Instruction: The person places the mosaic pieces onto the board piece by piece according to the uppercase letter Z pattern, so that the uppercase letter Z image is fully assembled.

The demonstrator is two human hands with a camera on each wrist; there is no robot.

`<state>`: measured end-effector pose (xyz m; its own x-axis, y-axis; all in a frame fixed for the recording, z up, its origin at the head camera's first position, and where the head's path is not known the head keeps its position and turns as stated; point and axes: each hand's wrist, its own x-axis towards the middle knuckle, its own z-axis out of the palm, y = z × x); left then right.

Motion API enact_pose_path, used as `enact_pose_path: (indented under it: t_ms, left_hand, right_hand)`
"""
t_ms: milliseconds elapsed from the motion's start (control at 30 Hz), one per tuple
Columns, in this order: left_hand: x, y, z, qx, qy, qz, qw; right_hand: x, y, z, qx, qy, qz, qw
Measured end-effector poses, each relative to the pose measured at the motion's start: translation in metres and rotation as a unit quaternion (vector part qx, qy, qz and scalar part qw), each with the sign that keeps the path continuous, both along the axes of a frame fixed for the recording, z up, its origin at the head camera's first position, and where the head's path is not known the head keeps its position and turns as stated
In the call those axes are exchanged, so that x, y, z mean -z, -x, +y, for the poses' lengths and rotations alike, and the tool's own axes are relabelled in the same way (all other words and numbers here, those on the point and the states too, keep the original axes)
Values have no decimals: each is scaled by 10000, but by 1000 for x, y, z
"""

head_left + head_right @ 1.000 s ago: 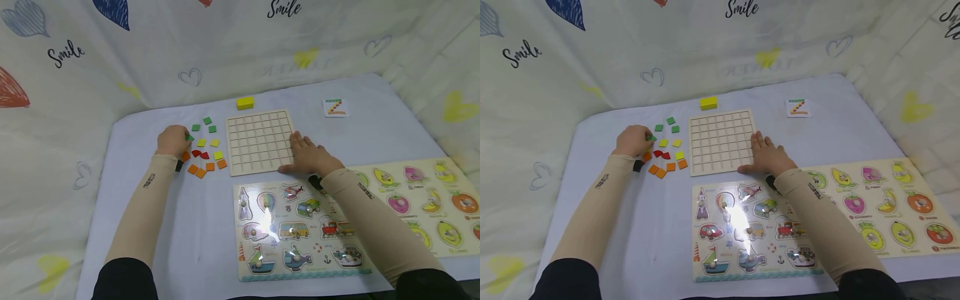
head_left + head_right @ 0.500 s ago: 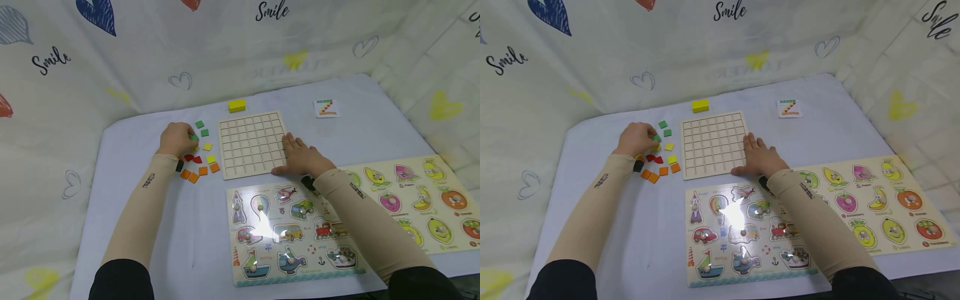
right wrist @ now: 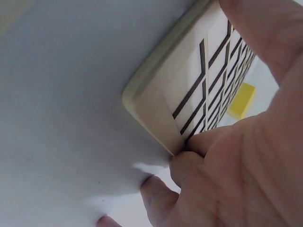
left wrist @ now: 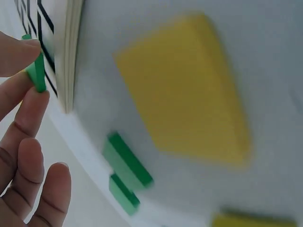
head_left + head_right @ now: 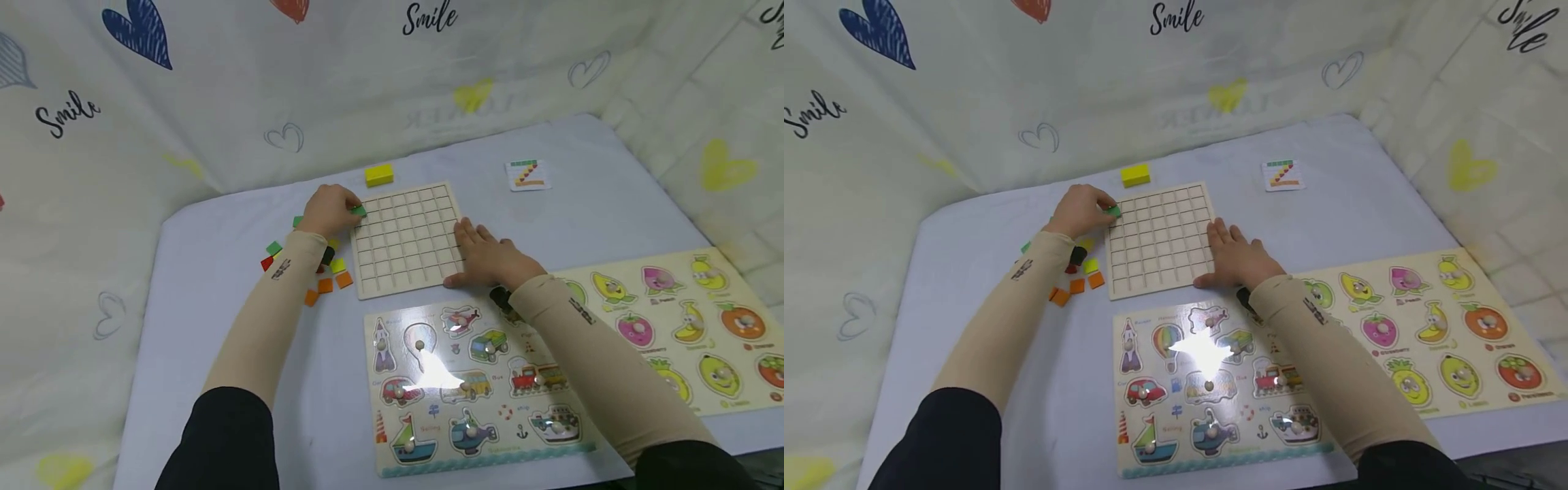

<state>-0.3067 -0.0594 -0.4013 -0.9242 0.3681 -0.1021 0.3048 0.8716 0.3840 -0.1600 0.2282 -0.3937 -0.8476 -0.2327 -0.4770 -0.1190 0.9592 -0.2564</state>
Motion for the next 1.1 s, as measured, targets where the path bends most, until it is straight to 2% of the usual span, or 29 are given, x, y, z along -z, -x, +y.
enact_pose_path:
  t_ms: [167,300,600,833,967,1100]
  left_hand:
    - [5,9,20,87,-126,-104,9998]
    - [2,11,29,118,-21,-197,9997]
    - [-3,11,32,46,315,-190,9993]
    - [-5,9,17,-18,311,-192,9993]
    - [-8,12,-3,-264,362,-146,9989]
    - [-9,13,-25,-488,483,-253,9973]
  right_hand:
    - [-1,2,1,23,99,-112,9999]
    - [0,4,3,60,130,-148,9998]
    - [0,8,0,165,128,-239,9995]
    - [-1,8,-4,60,147,-307,9994]
    - [-1,9,-2,-1,105,-286,9995]
    - [-1,9,-1,17,157,-321,9994]
